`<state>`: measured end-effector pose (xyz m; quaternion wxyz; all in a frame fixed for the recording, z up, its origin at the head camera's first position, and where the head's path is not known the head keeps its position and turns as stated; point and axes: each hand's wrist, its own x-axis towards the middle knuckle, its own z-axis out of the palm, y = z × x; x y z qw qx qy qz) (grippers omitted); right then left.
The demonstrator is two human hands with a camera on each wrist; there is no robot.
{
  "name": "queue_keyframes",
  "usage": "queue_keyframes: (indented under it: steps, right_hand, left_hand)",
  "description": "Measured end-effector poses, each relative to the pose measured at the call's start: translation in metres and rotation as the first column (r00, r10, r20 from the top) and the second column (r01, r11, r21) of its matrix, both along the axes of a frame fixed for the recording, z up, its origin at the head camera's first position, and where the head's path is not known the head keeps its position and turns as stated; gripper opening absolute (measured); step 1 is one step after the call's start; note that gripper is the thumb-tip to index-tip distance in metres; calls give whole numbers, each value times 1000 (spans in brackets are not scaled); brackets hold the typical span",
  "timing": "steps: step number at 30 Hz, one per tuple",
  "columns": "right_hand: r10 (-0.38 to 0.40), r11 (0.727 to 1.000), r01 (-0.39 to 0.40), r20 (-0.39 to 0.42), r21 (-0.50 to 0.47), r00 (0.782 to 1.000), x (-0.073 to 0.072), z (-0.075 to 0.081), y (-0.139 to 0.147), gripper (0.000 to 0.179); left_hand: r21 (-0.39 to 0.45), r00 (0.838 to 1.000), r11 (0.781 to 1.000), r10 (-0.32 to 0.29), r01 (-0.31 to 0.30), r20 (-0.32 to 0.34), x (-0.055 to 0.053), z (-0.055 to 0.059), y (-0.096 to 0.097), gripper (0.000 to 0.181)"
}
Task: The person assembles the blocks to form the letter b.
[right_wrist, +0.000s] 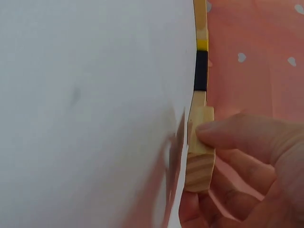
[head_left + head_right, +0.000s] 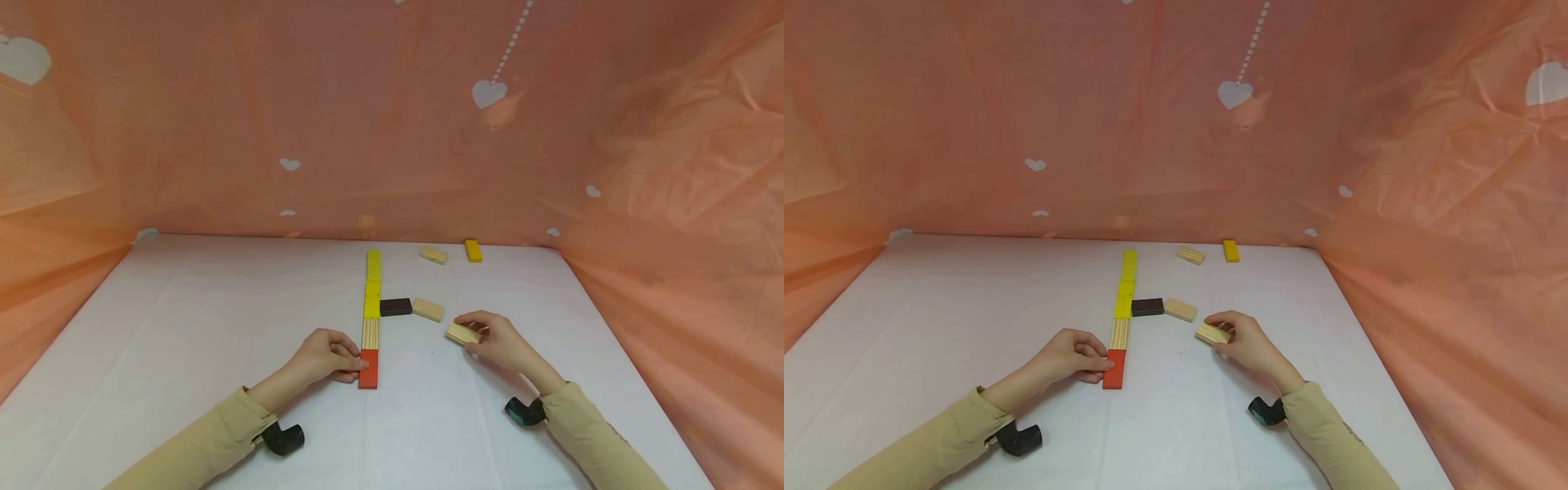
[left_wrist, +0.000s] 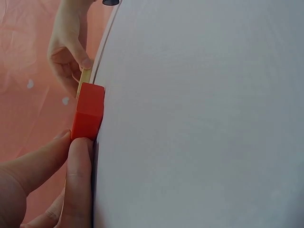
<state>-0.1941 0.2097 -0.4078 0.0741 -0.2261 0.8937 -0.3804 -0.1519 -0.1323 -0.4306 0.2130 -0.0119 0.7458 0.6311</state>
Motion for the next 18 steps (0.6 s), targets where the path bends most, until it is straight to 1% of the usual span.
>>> queue_keyframes:
  steps: [5, 12, 15, 18]
  right_hand:
    - [-30, 999, 30, 7, 27, 1000, 0, 0, -7, 40]
    - [-66, 997, 67, -42, 36, 997, 0, -4, -15, 39]
    - [-88, 995, 89, -44, 33, 995, -1, -4, -18, 40]
    - [-89, 995, 91, -50, 44, 995, 0, -4, -20, 43]
  left_hand:
    - [6, 1000, 1000, 4, -4, 5, 0, 0, 0, 29]
    - [14, 1000, 1000, 1, -1, 7, -1, -1, 0, 30]
    - [14, 1000, 1000, -1, 1, 5, -1, -1, -1, 30]
    - [15, 1000, 1000, -2, 2, 4, -1, -1, -1, 29]
